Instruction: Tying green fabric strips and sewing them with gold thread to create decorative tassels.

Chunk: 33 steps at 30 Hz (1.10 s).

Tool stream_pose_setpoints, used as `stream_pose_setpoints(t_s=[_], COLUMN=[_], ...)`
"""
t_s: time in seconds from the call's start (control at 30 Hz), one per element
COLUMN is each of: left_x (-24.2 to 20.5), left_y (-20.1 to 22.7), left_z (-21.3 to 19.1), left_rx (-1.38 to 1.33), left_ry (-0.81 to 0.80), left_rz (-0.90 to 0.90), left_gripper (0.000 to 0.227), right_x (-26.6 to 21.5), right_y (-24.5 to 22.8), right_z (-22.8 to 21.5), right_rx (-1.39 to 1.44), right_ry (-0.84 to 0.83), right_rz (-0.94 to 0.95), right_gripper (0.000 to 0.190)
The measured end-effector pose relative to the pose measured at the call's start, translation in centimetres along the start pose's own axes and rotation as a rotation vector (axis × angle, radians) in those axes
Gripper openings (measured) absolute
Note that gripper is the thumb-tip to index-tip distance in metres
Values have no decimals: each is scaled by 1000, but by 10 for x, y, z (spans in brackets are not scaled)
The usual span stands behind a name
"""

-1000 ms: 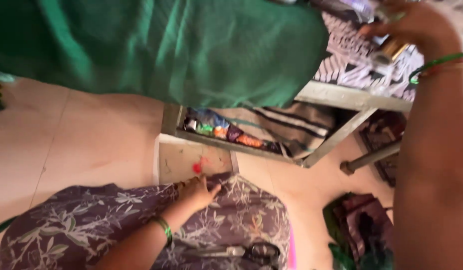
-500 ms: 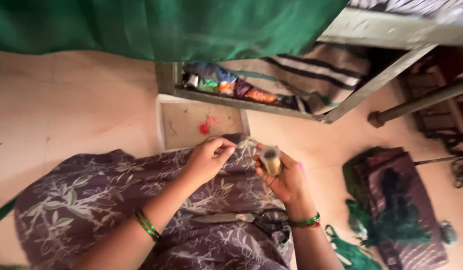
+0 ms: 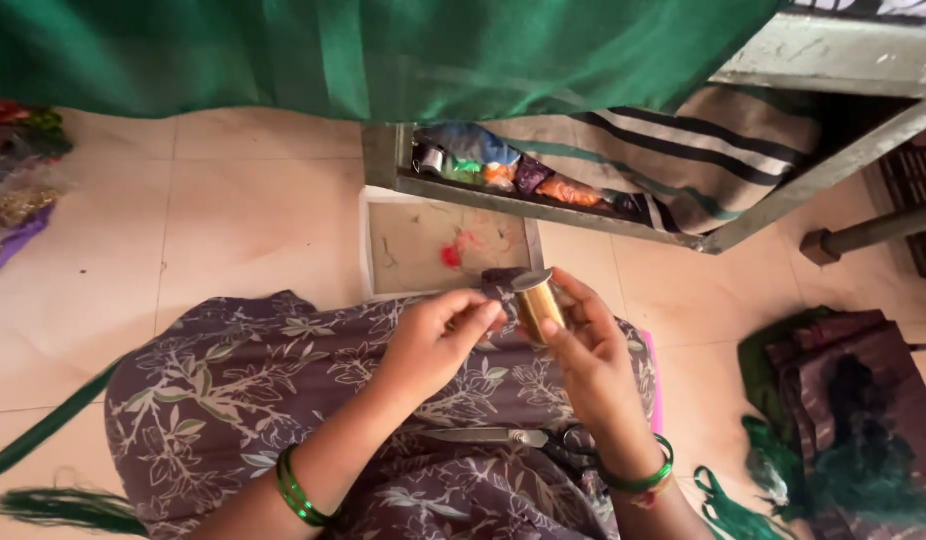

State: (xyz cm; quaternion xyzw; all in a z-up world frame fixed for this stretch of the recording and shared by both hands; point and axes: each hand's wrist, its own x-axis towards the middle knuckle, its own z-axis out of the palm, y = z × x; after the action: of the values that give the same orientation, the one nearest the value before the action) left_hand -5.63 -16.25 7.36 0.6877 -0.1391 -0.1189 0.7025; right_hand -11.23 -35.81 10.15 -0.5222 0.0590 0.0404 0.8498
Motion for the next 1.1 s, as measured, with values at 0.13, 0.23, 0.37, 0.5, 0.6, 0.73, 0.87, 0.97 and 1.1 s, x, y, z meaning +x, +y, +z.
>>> stream_pose_setpoints(t_s=[0.13,0.23,0.37,0.5,0.6,0.73,0.87,0.97,1.1], left_x=[3,2,0,-5,-10,-21,-26,-23,-43], left_y=[-14,-26,-42,-39,-46,-56,-26,-13,-36], left_z=[3,5,0,-12,-12,-10,-31,-72,-167], left_rx=[-188,-319,-428,-423,-386,-360,-177,31,-54], left_ry=[-297,-375,-340,-335,-347,-373,-305,-131,242], left_rz=[-437,-545,-455,-432,-457,-532,-579,-633,-675], left_gripper=[38,32,24,24,23,24,25,27,30], right_x=[-9,-12,-9,-2,-1,1,10,20,58], right_y=[5,7,2,5,10,9,-4,-21,-7], right_z=[11,14,13,-16,-30,-34,-43,-73,-103], right_rx=[-581,-884,-345,108,502,694,606,449,204], right_ry=[127,162,61,-16,-224,-203,-390,-410,-152], right_rz=[-299,-416,-213,-75,63,67,-102,-136,-42], right_gripper=[65,68,66,57,55,53,71,75,75])
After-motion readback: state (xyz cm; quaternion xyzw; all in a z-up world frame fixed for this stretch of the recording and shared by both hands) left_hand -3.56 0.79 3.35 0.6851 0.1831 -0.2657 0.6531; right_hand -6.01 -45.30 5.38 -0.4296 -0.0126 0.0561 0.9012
